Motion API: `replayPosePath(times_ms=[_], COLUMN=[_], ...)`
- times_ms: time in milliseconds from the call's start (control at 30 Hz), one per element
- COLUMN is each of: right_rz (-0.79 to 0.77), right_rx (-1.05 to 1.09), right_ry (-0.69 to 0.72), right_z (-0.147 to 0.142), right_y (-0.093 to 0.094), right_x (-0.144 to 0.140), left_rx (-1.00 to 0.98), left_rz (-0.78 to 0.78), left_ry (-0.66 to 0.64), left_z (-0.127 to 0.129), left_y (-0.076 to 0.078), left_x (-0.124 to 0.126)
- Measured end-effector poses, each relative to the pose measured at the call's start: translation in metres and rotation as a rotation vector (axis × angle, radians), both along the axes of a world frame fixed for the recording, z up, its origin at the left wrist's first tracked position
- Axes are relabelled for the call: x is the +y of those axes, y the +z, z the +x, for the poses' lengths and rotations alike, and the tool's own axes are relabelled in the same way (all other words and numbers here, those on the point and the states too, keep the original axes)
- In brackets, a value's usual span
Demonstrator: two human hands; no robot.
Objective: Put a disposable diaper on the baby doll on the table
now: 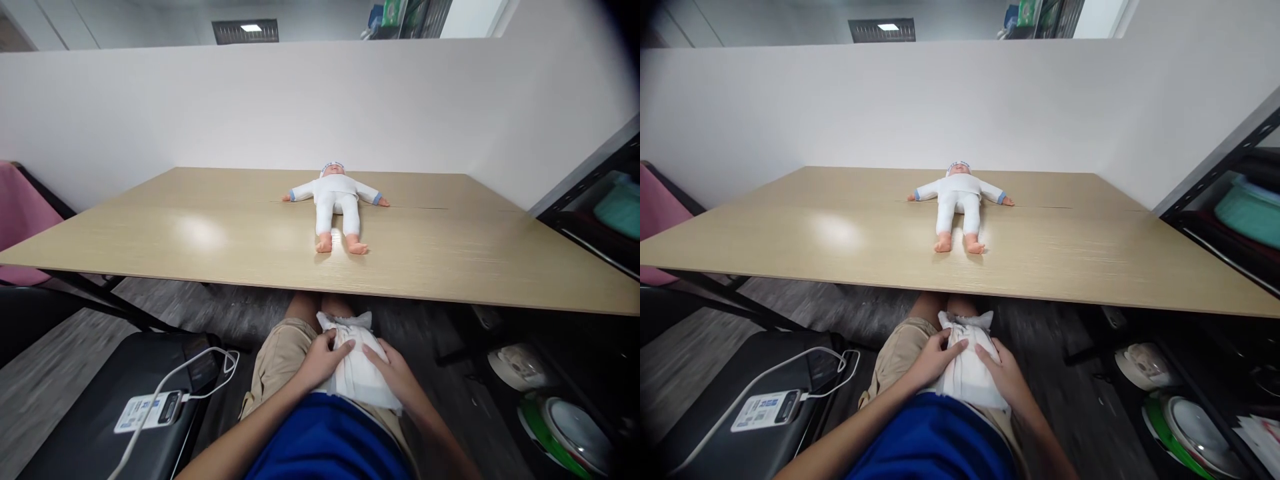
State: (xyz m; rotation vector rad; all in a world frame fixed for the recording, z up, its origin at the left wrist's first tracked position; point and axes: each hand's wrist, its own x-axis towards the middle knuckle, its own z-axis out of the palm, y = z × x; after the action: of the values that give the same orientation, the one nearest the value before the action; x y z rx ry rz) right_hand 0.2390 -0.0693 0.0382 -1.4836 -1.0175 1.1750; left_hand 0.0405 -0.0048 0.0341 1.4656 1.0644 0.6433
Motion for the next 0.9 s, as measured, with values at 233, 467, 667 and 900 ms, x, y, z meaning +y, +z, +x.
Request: replayPosePath(times_ms=[233, 467, 667, 900], right_rz=[0.121, 0.242, 0.239, 0.228], right_rx=[-0.096, -0.126, -0.118, -0.283], right_ry=[-0.073, -0.076, 0.033, -0.004], right_z=[-0.011, -0.035, -0.030, -0.022], right_y=[0.141, 0.162, 0.125, 0.084], right_x=[-0.088, -0.063, -0.022, -0.012], left_rx=[-0.170, -0.186, -0.199, -0.294], left_rz=[0.530, 0.543, 0.343, 0.136], left_ry=[0.087, 0.178, 0.226, 0.221], left_z=[-0.022, -0.026, -0.022, -0.015], left_y=[0.164, 0.160, 0.123, 0.087], left_x=[-0.085, -0.072, -0.041, -0.029])
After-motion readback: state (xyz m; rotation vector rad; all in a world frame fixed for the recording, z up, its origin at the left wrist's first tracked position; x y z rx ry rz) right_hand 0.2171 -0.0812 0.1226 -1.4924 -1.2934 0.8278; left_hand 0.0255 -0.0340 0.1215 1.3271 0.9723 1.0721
